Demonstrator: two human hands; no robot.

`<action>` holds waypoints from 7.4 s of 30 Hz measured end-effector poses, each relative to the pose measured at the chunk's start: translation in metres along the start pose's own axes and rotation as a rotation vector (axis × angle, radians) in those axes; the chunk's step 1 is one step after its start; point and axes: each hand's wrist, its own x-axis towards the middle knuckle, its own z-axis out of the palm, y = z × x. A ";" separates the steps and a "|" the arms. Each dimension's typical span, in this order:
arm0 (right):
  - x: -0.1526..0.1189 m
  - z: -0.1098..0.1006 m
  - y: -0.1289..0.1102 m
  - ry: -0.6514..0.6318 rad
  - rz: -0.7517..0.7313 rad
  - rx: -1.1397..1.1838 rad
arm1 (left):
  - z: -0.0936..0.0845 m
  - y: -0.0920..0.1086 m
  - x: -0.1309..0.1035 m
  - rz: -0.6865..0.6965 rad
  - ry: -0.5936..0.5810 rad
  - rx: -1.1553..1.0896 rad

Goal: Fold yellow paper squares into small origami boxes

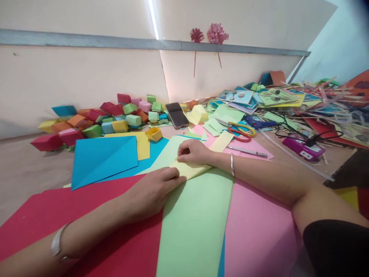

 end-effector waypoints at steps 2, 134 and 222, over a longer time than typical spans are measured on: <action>0.000 0.000 -0.001 -0.005 0.014 -0.003 | -0.001 -0.002 0.003 -0.031 -0.027 -0.061; -0.009 -0.008 -0.002 0.195 0.092 0.928 | 0.004 -0.048 0.024 -0.707 0.842 -0.993; -0.001 -0.015 0.017 0.202 -0.086 -0.204 | 0.004 -0.052 0.021 -0.796 0.627 -0.444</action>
